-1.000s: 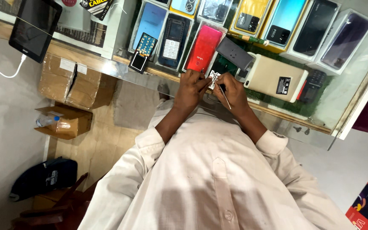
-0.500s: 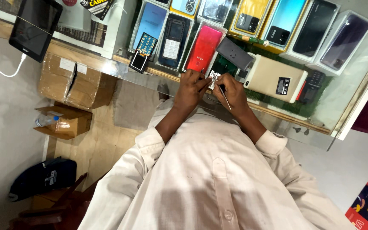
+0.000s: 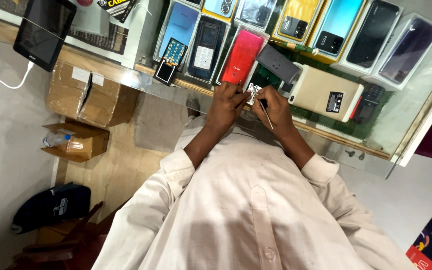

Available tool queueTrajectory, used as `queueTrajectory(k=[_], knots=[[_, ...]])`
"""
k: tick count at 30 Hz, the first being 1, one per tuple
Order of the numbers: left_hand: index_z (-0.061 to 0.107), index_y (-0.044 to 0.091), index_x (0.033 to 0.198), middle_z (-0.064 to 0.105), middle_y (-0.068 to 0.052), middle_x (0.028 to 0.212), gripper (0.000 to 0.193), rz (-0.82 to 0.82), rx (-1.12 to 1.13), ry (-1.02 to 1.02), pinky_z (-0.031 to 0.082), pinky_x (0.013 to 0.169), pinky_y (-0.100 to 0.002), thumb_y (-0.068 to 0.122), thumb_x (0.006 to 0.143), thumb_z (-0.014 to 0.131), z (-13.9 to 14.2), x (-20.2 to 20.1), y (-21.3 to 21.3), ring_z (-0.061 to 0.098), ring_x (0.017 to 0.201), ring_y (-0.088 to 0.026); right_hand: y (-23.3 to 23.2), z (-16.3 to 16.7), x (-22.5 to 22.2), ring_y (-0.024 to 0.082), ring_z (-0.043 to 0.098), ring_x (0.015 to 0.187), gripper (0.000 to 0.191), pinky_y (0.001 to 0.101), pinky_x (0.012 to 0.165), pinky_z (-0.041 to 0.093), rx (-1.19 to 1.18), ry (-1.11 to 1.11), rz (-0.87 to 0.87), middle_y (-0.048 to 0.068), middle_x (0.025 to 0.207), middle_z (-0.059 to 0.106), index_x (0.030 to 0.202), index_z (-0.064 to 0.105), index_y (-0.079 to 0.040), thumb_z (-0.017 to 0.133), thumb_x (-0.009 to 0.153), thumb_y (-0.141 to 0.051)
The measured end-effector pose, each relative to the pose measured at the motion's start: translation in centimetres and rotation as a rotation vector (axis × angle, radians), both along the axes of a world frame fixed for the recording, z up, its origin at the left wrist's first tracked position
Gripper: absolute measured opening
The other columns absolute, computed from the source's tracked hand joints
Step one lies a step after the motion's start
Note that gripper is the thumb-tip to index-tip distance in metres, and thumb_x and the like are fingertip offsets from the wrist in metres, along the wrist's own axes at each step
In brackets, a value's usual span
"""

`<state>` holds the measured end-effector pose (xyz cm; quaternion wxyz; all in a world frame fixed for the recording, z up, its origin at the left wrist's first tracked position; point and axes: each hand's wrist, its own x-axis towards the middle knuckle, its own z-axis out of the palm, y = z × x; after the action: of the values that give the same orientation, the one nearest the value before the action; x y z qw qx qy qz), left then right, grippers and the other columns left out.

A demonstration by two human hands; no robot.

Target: The person removes a black plastic cover from a small electronic device, wipes the exposed circuit board with a white cloth, and then uses a screwdriver to adjust components on a white circuit board. The person handles the device and tools with both hands while standing at a glass display counter.

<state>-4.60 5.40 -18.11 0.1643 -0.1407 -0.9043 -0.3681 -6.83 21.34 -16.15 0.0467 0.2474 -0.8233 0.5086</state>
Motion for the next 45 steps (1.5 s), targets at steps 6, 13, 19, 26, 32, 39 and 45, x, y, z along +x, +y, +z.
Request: queueTrajectory(k=[6,13,19,26,32,39,45], knots=[[0.079,0.011,0.105,0.062,-0.001,0.099,0.021,-0.001,0.019,-0.016,0.043,0.083,-0.039,0.012,0.084,0.083,0.03,0.10,-0.10,0.057,0.100,-0.022,-0.02,0.00,0.19,0.026,0.071,0.081,0.021,0.0335,0.069,0.056,-0.016,0.013,-0.005,0.016,0.097,0.065,0.100,0.057,0.003,0.074,0.089,0.006],[0.079,0.011,0.105,0.061,-0.001,0.096,0.021,0.002,0.023,-0.016,0.042,0.082,-0.040,0.011,0.085,0.083,-0.08,0.20,0.00,0.058,0.099,-0.022,0.07,-0.02,0.12,0.028,0.070,0.078,0.022,0.0349,0.066,0.056,0.042,0.054,0.031,0.016,0.093,0.066,0.098,0.056,0.002,0.074,0.086,0.008],[0.079,0.011,0.105,0.061,-0.002,0.096,0.021,-0.003,0.020,-0.030,0.042,0.083,-0.040,0.011,0.084,0.083,0.04,0.25,-0.02,0.057,0.099,-0.023,0.17,0.00,0.18,0.028,0.069,0.077,0.023,0.0358,0.065,0.055,0.063,0.057,0.053,0.016,0.092,0.065,0.096,0.055,0.002,0.074,0.085,0.008],[0.079,0.011,0.106,0.062,-0.002,0.098,0.023,-0.003,0.011,-0.028,0.043,0.083,-0.040,0.011,0.084,0.082,0.01,0.35,-0.01,0.057,0.099,-0.023,0.34,-0.01,0.28,0.029,0.069,0.079,0.022,0.0362,0.067,0.055,0.059,0.066,0.069,0.016,0.092,0.063,0.096,0.054,0.002,0.073,0.087,0.008],[0.079,0.011,0.106,0.061,-0.001,0.098,0.022,-0.001,0.011,-0.038,0.042,0.083,-0.040,0.011,0.084,0.083,-0.05,0.54,0.00,0.057,0.100,-0.023,0.41,0.02,0.48,0.030,0.068,0.078,0.021,0.0369,0.066,0.054,0.068,0.077,0.097,0.016,0.093,0.063,0.095,0.054,0.002,0.073,0.087,0.007],[0.079,0.011,0.106,0.061,-0.001,0.098,0.023,0.001,-0.017,-0.035,0.043,0.084,-0.041,0.012,0.083,0.082,-0.07,0.83,-0.06,0.056,0.100,-0.023,0.37,-0.01,0.77,0.030,0.067,0.078,0.021,0.0370,0.067,0.054,0.067,0.074,0.096,0.016,0.093,0.063,0.097,0.055,0.003,0.074,0.089,0.007],[0.079,0.012,0.106,0.061,-0.001,0.098,0.023,0.001,-0.013,-0.042,0.042,0.083,-0.040,0.012,0.084,0.082,-0.09,0.88,-0.10,0.057,0.101,-0.023,0.33,-0.05,0.77,0.030,0.068,0.080,0.021,0.0372,0.067,0.054,0.065,0.061,0.089,0.017,0.095,0.063,0.098,0.055,0.003,0.074,0.089,0.006]])
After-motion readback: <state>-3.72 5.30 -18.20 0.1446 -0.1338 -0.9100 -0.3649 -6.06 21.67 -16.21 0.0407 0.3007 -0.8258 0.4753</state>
